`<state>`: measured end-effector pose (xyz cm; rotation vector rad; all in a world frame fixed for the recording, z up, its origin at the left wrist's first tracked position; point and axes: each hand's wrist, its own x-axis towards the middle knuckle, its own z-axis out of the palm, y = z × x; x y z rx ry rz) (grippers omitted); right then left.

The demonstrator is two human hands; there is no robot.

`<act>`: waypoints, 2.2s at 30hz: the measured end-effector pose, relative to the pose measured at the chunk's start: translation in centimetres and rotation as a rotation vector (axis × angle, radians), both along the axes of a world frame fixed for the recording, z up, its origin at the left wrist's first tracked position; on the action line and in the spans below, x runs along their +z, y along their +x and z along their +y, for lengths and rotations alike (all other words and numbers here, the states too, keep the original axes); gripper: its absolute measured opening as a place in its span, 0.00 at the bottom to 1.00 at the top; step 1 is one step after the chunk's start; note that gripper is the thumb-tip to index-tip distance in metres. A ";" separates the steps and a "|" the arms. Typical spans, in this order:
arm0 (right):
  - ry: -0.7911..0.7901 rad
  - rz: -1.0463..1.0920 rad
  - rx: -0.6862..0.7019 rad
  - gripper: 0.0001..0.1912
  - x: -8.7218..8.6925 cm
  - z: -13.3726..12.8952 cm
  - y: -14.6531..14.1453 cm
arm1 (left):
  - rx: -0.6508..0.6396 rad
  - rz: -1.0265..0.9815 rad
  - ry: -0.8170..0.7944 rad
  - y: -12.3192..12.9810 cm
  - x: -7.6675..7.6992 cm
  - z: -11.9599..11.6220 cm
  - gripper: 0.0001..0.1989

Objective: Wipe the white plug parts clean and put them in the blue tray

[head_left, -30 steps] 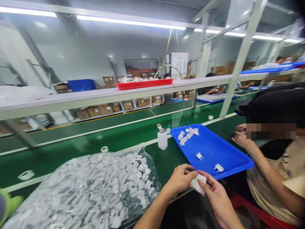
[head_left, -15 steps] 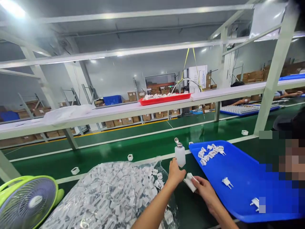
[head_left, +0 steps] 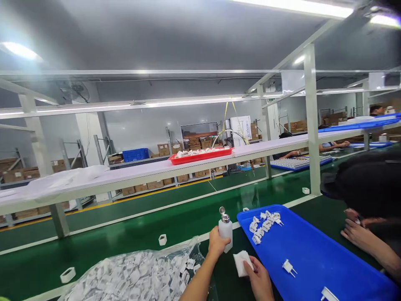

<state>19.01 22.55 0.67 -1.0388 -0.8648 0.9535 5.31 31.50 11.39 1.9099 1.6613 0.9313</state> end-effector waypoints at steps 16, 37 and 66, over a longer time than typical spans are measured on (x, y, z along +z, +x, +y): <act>-0.018 0.301 0.026 0.18 -0.4 -0.1 -0.3 | -0.275 0.814 0.348 -2.0 3.2 -4.9 0.16; 0.069 0.506 0.167 0.18 1.2 -0.5 0.2 | -0.391 1.244 0.598 -0.9 4.8 -4.5 0.24; 0.049 0.519 0.151 0.18 1.4 -0.7 0.3 | -0.245 0.861 0.265 -1.4 2.5 -3.5 0.14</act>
